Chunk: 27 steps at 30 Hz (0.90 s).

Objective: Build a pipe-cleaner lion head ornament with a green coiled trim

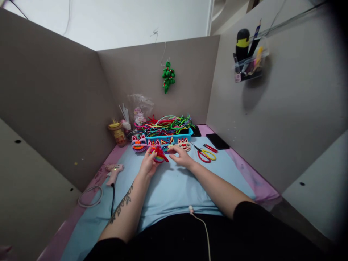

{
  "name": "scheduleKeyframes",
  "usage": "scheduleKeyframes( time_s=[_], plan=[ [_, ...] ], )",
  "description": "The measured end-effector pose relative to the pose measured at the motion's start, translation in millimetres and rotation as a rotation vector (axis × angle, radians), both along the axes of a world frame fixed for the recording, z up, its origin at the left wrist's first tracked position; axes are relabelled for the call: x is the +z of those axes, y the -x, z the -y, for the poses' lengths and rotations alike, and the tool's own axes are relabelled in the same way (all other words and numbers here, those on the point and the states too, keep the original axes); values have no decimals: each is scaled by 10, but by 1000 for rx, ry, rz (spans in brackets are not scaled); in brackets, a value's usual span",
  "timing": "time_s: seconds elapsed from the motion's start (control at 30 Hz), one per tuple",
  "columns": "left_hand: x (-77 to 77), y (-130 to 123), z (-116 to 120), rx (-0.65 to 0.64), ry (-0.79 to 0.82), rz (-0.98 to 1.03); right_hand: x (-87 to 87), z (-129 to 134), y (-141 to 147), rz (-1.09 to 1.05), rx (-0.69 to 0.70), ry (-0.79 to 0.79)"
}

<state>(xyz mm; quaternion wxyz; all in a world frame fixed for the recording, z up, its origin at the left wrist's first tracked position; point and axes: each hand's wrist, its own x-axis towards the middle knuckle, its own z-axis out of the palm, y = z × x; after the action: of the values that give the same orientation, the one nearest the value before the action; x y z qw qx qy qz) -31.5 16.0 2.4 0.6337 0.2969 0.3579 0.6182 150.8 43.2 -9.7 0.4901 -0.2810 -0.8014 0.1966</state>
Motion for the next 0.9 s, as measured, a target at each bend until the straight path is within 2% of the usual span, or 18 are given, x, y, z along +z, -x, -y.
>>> scheduleKeyframes(
  time_s=[0.3, 0.43, 0.67, 0.9],
  plan=[
    [-23, 4, -44, 71, 61, 64, -77, -41, 130, 77, -32, 215],
    [-31, 2, -54, 88, 70, 60, -97, -83, 125, 115, -25, 246],
    [-32, 7, -67, 84, 99, 87, -142, -76, 124, 101, 97, 407],
    [-39, 17, -69, 52, 70, 102, -131, -59, 137, 87, 77, 430]
  ],
)
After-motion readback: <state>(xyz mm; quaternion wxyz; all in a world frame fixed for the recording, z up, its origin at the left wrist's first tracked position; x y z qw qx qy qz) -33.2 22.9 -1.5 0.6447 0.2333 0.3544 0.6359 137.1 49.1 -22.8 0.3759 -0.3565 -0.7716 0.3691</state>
